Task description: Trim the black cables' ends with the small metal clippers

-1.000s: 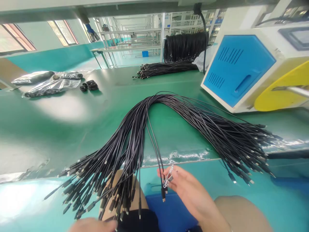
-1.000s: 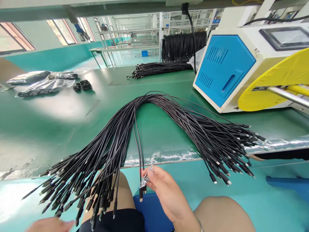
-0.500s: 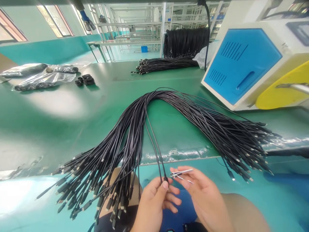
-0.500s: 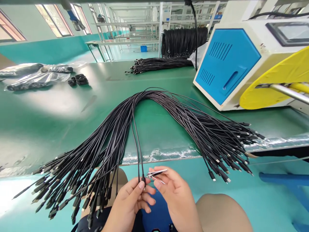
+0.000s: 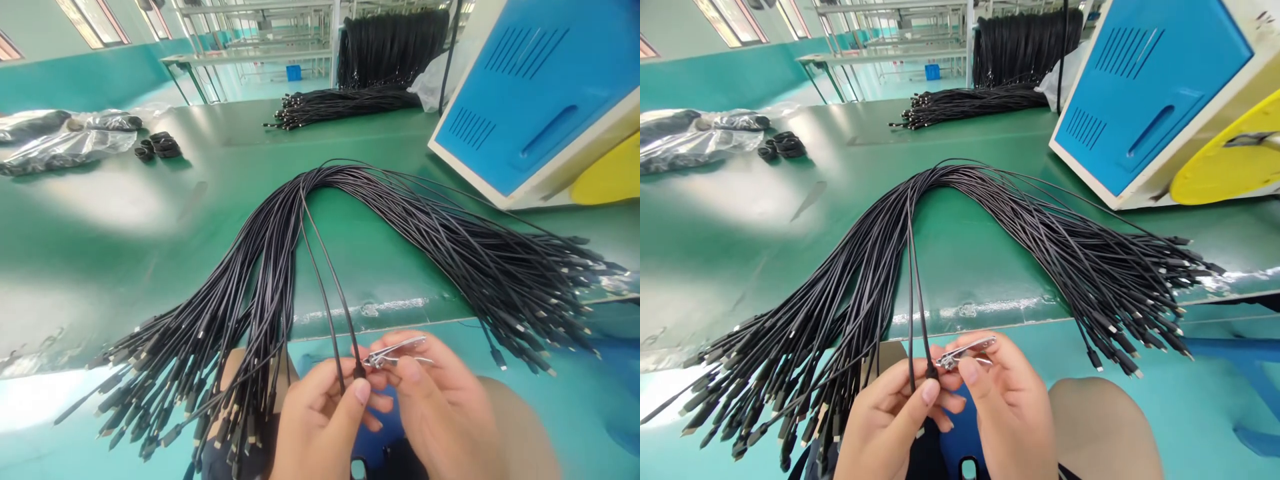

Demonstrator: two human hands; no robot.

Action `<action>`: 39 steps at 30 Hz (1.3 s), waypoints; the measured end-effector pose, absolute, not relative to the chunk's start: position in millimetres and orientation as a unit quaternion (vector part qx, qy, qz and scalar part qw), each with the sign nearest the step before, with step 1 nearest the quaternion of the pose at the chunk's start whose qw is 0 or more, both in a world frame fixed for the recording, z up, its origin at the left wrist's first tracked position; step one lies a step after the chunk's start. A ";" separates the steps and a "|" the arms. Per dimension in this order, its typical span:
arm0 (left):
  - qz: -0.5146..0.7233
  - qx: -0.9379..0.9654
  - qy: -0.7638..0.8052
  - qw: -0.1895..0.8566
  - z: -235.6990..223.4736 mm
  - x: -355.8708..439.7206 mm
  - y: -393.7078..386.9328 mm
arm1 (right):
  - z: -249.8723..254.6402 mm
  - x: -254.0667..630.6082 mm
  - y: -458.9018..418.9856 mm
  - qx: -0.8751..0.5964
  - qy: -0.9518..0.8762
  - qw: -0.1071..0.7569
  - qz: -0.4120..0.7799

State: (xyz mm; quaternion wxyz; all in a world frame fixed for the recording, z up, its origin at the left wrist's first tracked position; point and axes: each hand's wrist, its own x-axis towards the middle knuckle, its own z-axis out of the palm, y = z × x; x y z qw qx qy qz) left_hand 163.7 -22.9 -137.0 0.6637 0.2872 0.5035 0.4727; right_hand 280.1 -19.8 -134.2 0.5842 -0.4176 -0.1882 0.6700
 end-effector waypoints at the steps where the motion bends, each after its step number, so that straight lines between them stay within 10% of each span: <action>1: 0.475 0.281 0.506 0.663 -136.1 164.1 -23.1 | -133.0 279.3 -20.2 -0.423 -0.185 0.583 0.668; 39: 0.399 0.091 0.266 0.873 -142.6 147.4 -16.9 | -126.8 286.7 -23.4 -0.529 -0.384 0.578 0.489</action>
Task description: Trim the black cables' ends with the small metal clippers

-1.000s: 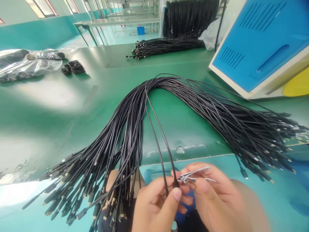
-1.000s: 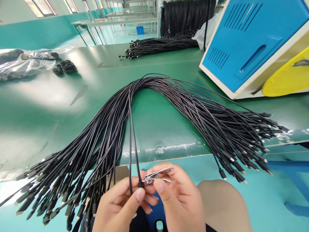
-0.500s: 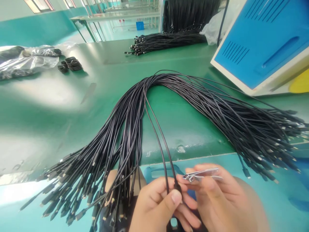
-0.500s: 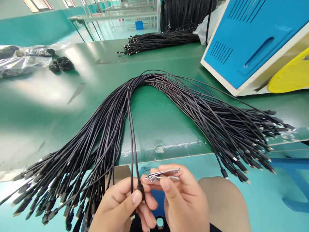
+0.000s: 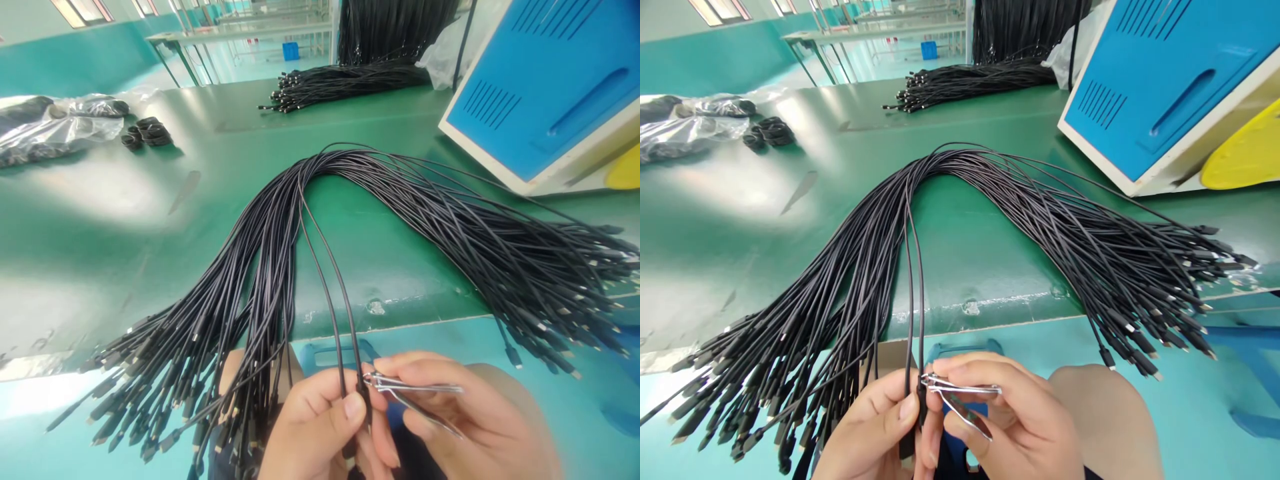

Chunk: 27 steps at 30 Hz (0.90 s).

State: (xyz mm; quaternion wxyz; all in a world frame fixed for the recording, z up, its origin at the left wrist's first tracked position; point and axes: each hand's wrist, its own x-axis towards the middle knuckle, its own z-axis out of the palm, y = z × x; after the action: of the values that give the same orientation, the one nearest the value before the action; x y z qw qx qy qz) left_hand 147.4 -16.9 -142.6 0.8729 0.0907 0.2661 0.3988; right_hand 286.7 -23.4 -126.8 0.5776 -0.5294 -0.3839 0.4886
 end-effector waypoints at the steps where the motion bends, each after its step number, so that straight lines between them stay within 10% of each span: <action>1: 0.397 0.091 0.266 0.873 -142.5 147.3 -16.6 | -127.0 286.4 -23.6 -0.534 -0.389 0.573 0.485; 18: 0.402 0.095 0.228 0.882 -149.0 149.1 -17.4 | -135.8 291.9 -27.1 -0.496 -0.407 0.583 0.499; 27: 0.358 0.085 0.167 0.915 -154.0 146.1 -16.1 | -132.7 291.3 -24.7 -0.367 -0.244 0.559 0.703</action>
State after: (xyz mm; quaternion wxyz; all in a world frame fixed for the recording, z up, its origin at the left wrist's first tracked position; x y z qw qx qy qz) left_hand 146.1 -16.1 -154.0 0.9147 0.0850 0.1675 0.3578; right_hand 291.3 -24.7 -132.7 0.5589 -0.3666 -0.2442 0.7026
